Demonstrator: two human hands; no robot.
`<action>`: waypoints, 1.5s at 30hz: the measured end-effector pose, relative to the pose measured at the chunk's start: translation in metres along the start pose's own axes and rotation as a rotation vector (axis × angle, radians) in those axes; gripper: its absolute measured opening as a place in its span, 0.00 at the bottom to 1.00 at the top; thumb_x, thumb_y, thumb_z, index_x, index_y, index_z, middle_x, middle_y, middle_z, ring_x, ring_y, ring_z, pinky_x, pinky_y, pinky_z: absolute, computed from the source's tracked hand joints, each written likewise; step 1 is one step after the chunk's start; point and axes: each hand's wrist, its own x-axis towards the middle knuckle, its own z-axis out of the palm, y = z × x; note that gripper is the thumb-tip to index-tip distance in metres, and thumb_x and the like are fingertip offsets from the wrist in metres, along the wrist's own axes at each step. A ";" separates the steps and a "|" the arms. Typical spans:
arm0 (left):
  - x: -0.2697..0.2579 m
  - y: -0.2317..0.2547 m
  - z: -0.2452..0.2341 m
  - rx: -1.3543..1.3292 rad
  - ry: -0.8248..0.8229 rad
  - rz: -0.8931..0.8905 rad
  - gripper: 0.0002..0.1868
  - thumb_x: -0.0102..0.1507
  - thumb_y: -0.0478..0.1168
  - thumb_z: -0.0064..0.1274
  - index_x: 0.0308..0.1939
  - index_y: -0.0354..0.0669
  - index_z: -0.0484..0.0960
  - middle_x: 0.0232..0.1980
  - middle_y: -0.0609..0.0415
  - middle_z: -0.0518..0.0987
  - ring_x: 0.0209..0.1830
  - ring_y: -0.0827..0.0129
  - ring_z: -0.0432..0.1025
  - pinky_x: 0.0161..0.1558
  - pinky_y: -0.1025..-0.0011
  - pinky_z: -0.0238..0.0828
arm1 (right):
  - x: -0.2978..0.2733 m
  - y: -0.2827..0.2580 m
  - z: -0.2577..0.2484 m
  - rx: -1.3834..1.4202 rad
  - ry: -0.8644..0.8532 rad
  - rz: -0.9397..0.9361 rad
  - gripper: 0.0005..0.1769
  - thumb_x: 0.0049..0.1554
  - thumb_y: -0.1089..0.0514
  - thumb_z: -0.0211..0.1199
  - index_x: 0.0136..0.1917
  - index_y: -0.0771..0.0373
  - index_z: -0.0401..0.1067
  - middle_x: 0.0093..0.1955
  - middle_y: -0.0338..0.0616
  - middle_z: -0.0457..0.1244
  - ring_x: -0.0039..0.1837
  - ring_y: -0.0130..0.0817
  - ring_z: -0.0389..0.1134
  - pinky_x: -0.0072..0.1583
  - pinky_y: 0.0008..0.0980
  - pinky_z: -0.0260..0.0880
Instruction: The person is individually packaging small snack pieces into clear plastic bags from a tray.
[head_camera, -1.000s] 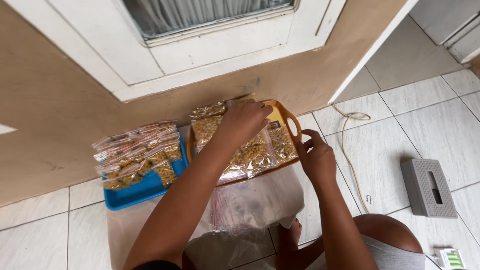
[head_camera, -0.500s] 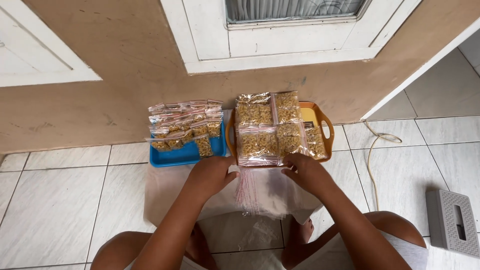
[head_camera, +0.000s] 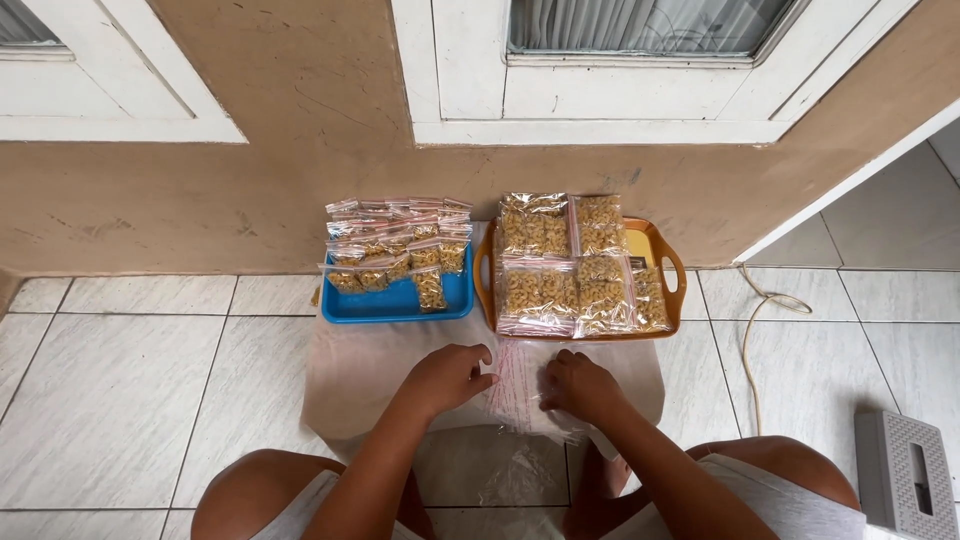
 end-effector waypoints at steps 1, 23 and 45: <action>0.002 0.001 0.001 -0.002 -0.002 -0.001 0.19 0.66 0.42 0.54 0.56 0.32 0.81 0.40 0.34 0.84 0.38 0.44 0.80 0.39 0.50 0.78 | 0.002 0.005 0.001 0.001 -0.002 0.001 0.29 0.50 0.35 0.75 0.51 0.58 0.75 0.52 0.46 0.64 0.56 0.47 0.72 0.55 0.37 0.77; -0.009 0.037 0.006 -0.198 -0.249 -0.009 0.39 0.54 0.57 0.66 0.60 0.31 0.77 0.55 0.38 0.82 0.55 0.49 0.77 0.56 0.58 0.76 | -0.024 -0.015 -0.081 0.672 -0.017 0.126 0.09 0.60 0.55 0.64 0.50 0.62 0.78 0.48 0.56 0.71 0.47 0.47 0.74 0.47 0.42 0.75; 0.010 -0.006 0.029 -0.869 0.385 -0.008 0.13 0.70 0.45 0.55 0.55 0.46 0.83 0.47 0.46 0.85 0.44 0.69 0.80 0.48 0.70 0.81 | -0.023 -0.087 -0.107 0.814 0.395 -0.130 0.12 0.58 0.64 0.65 0.56 0.64 0.79 0.41 0.55 0.69 0.38 0.44 0.72 0.38 0.36 0.73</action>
